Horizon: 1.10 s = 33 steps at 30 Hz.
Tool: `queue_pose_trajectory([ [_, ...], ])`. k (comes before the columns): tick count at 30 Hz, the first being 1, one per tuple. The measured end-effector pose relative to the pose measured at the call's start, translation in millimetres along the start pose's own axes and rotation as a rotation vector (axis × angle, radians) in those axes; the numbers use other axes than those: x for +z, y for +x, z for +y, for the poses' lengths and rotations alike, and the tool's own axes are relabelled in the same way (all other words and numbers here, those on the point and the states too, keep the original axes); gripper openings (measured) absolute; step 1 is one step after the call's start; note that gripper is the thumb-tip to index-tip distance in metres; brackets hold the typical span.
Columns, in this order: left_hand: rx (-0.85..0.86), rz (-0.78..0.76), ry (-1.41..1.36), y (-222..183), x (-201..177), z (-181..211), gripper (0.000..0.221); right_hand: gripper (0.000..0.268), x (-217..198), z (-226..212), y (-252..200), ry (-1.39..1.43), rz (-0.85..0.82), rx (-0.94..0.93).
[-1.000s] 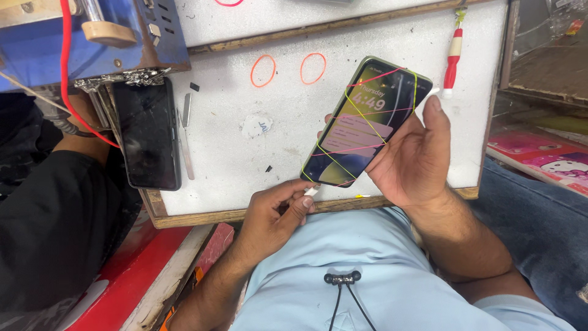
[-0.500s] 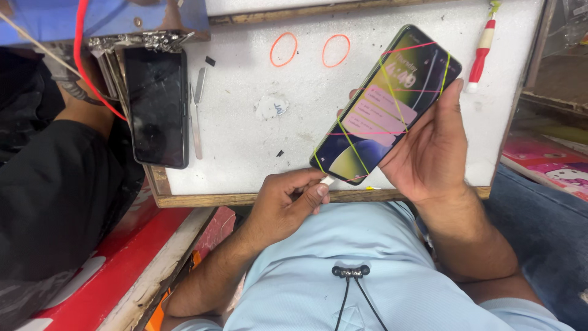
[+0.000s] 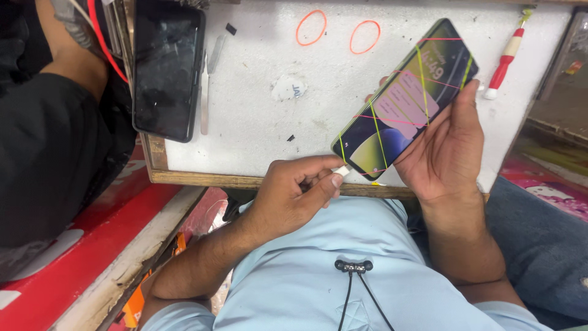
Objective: The person applies adhesive to the internal frame of a disassembled smartphone, then attaches a green back cover and presses it into place. They connect a charging cable, test the screen, and secure the device with multiple rubber bands while it charges.
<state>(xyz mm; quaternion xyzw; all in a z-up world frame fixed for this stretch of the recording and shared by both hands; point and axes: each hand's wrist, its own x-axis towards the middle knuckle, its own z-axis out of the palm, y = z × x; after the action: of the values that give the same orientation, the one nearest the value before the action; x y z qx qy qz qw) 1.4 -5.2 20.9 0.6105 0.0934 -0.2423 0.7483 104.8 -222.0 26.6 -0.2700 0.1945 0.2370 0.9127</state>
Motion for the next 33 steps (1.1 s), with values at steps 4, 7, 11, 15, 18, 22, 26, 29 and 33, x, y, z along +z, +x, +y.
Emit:
queue_pose_trajectory([
  [4, 0.005, 0.092, -0.054, 4.4, 8.5, 1.5, 0.030, 0.055, 4.8, 2.8, -3.0, 0.007, 0.023, -0.077],
  [7, -0.042, 0.086, -0.066, 7.2, 12.5, -3.4, 0.025, 0.058, 7.6, 3.1, -4.2, -0.023, 0.031, -0.098],
  [11, -0.087, 0.061, -0.047, 8.0, 12.1, -11.6, 0.020, 0.063, 5.9, 2.6, -4.7, -0.096, -0.001, -0.104],
  [15, -0.116, 0.077, -0.075, 10.1, 18.5, -5.3, 0.018, 0.065, 6.9, 3.3, -6.0, -0.159, -0.005, -0.136],
  [18, -0.102, 0.020, 0.009, 12.0, 13.4, 11.0, 0.028, 0.068, 10.0, 3.7, -8.2, -0.308, -0.057, -0.138],
  [22, -0.006, -0.004, 0.205, 6.4, -9.2, 30.2, 0.070, 0.084, 10.2, 9.5, -3.5, -0.233, -0.051, 0.002],
  [26, 0.193, 0.100, 0.566, 0.9, -17.0, 28.7, 0.092, 0.093, 8.0, 16.4, -2.0, -0.214, -0.136, 0.082],
  [29, 0.528, 0.183, 0.715, 1.8, -5.9, 17.3, 0.106, 0.095, 7.8, 19.8, -3.8, -0.231, -0.150, 0.081],
  [33, 0.673, 0.256, 0.848, 3.6, 6.9, 0.8, 0.109, 0.097, 10.8, 25.5, -1.0, -0.301, -0.154, 0.078],
])
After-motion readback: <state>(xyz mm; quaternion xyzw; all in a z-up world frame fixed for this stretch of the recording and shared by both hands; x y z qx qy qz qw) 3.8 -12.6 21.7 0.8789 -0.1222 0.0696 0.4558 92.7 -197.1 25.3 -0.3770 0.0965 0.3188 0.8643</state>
